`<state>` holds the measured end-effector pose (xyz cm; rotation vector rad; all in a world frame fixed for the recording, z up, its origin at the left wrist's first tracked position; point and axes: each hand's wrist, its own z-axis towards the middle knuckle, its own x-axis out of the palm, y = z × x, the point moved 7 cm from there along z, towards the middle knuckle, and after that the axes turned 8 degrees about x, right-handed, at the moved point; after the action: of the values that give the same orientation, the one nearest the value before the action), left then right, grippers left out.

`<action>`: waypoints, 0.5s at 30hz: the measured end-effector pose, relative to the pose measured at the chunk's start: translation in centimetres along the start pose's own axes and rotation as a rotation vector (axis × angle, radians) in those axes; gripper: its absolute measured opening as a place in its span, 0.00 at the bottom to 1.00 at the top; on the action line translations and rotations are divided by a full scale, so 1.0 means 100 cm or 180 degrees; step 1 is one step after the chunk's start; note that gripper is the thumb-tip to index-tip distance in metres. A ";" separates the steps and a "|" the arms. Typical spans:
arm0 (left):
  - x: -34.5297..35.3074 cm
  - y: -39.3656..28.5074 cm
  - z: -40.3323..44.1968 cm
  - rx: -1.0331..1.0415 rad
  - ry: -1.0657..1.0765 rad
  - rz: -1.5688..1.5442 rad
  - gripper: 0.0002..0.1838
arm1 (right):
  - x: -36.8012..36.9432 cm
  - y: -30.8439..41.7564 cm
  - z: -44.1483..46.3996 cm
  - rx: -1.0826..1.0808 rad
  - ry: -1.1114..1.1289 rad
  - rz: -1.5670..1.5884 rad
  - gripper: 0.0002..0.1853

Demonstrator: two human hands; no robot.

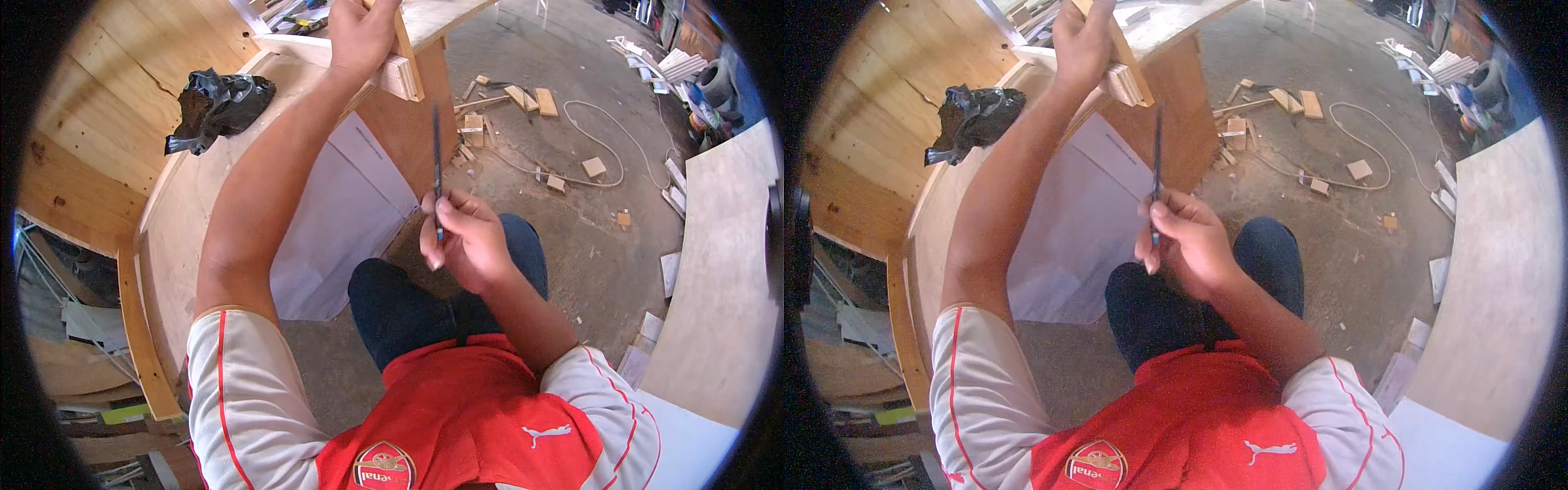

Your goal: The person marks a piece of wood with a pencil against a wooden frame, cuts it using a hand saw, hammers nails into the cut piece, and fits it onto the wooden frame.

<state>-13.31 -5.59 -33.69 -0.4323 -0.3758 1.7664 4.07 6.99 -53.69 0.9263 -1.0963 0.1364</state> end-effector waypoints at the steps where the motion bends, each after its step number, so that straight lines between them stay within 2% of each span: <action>1: 0.001 -0.001 0.000 0.0029 -0.0014 -0.0002 0.15 | 0.000 -0.007 0.000 0.0166 -0.0067 -0.0003 0.13; 3: 0.000 -0.003 -0.001 -0.0024 -0.0037 0.0144 0.15 | -0.001 -0.016 0.009 0.0394 -0.0232 -0.0162 0.14; 9: 0.002 -0.001 -0.001 -0.0121 -0.0071 -0.0109 0.15 | 0.004 -0.008 0.047 0.0235 -0.0173 -0.0156 0.12; 15: 0.002 0.000 -0.004 -0.0274 -0.0179 -0.0071 0.15 | -0.005 0.009 0.015 -0.0020 -0.0038 0.0100 0.15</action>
<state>-13.13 -5.34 -34.05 -0.4383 -0.4961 1.7480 2.32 6.66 -53.38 0.9056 -1.1220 0.1532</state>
